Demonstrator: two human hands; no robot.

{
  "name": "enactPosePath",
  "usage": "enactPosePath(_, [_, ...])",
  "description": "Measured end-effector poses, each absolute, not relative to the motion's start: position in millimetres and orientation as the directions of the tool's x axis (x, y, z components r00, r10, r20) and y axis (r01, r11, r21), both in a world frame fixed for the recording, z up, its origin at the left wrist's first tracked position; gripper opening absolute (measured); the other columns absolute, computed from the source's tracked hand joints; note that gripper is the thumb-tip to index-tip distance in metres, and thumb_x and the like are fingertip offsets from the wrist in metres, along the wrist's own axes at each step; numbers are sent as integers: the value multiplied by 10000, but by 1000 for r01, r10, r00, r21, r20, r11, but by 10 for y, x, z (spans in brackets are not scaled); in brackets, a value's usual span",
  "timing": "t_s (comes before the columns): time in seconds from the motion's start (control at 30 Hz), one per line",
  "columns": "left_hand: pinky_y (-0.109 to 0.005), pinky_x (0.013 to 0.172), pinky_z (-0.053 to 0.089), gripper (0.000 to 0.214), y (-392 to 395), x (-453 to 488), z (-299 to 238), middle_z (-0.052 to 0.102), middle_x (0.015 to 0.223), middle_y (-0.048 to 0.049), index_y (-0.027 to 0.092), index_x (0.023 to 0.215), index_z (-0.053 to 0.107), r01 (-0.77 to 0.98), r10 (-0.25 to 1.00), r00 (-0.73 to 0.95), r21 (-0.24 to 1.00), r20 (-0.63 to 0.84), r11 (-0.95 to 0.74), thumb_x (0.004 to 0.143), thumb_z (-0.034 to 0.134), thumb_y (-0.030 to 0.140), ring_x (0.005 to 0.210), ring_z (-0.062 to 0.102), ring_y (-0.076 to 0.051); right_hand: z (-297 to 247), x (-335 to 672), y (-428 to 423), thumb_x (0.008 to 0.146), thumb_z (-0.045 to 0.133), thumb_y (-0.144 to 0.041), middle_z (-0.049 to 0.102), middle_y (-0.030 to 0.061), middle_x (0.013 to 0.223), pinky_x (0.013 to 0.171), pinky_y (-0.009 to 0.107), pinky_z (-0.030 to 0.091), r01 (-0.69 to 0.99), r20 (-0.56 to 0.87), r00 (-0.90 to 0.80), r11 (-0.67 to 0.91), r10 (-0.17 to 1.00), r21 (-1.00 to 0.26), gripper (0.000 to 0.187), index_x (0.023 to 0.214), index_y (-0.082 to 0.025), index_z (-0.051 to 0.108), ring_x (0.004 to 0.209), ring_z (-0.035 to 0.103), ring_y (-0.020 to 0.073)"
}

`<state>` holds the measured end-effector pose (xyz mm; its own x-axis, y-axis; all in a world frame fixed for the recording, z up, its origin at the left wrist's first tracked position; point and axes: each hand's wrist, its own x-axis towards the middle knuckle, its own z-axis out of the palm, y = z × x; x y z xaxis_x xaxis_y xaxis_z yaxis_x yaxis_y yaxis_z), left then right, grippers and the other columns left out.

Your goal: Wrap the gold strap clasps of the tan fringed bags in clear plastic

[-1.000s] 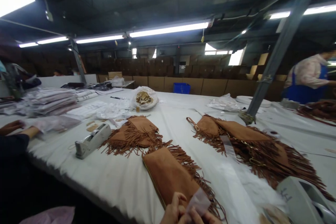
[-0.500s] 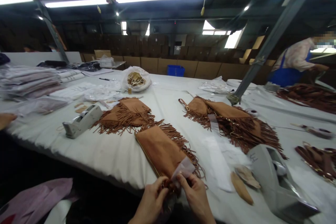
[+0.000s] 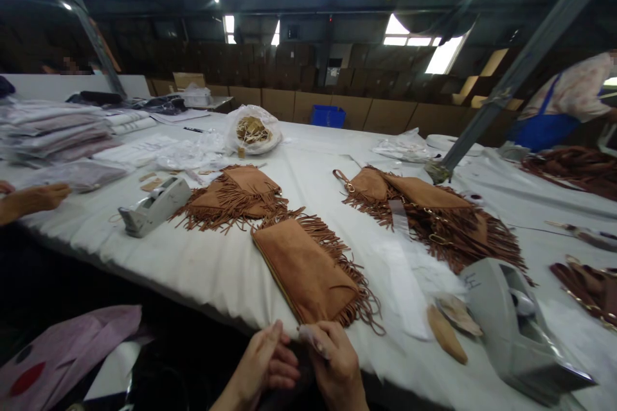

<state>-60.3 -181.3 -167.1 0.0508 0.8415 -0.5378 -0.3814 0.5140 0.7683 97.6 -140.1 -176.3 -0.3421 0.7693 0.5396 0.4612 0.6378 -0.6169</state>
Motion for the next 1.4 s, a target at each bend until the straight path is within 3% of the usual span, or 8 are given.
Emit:
enactPosePath(0.1, [-286,529,514,684,-1899,-665,-1593,656,640,-72,129,861,570,-404,735,254,622,-629,671,680,481,782,528,643,-173,-1828,992,-1429,851,469,-90,642,92,861,648,323,520,443,610,-425,741,669,-504,340,1119,-224,629,764,601,201])
enactPosePath(0.23, [-238,505,477,482,-1910,-678,-1701,626,592,-21,112,758,617,-415,788,247,674,-564,612,582,786,528,460,561,-106,-1807,1090,-1439,805,468,-74,604,132,1099,831,403,524,435,524,-489,715,698,-547,521,1306,-220,484,1004,581,250])
enactPosePath(0.5, [-199,498,367,480,-1870,-674,-1972,627,571,-28,78,710,649,-326,885,118,825,-450,463,589,774,525,465,522,-84,-1711,1068,-1365,819,533,-134,559,105,1047,804,423,503,585,408,-488,636,772,-503,338,1115,-261,634,950,546,251])
enactPosePath(0.73, [-197,423,300,444,-1780,-572,-1864,534,463,27,122,637,594,-307,899,61,849,-435,431,631,720,548,382,426,-67,-1645,1019,-1315,802,498,-97,578,80,983,774,386,490,533,364,-513,621,777,-574,295,992,-253,661,906,544,235])
enactPosePath(0.87, [-203,447,347,488,-1728,-513,-1778,571,516,5,116,671,618,-294,894,0,854,-448,428,599,726,587,433,481,-85,-1617,1059,-1278,804,500,-99,603,65,958,767,373,476,495,314,-543,599,779,-629,280,984,-256,648,893,549,228])
enactPosePath(1.1, [-219,426,269,572,-1640,-534,-1754,498,443,24,139,580,567,-100,875,-60,875,-481,474,627,594,709,387,397,-86,-1639,1111,-1276,799,528,-123,628,64,1002,828,357,461,433,287,-525,542,801,-720,327,1107,-227,566,934,564,219])
enactPosePath(1.23, [-234,459,202,500,-1648,-560,-1794,357,425,62,169,473,472,84,926,-165,931,-339,356,717,568,595,424,301,-77,-1663,1086,-1282,803,588,-216,623,59,984,822,358,451,484,242,-484,487,841,-727,331,1130,-220,539,928,560,227])
enactPosePath(1.4, [-250,508,307,398,-1691,-531,-1740,517,489,9,184,567,596,382,945,-308,895,-113,231,858,463,421,483,466,-135,-1650,1002,-1250,847,578,-303,618,34,882,746,341,414,558,194,-489,476,850,-680,126,954,-239,601,844,541,216])
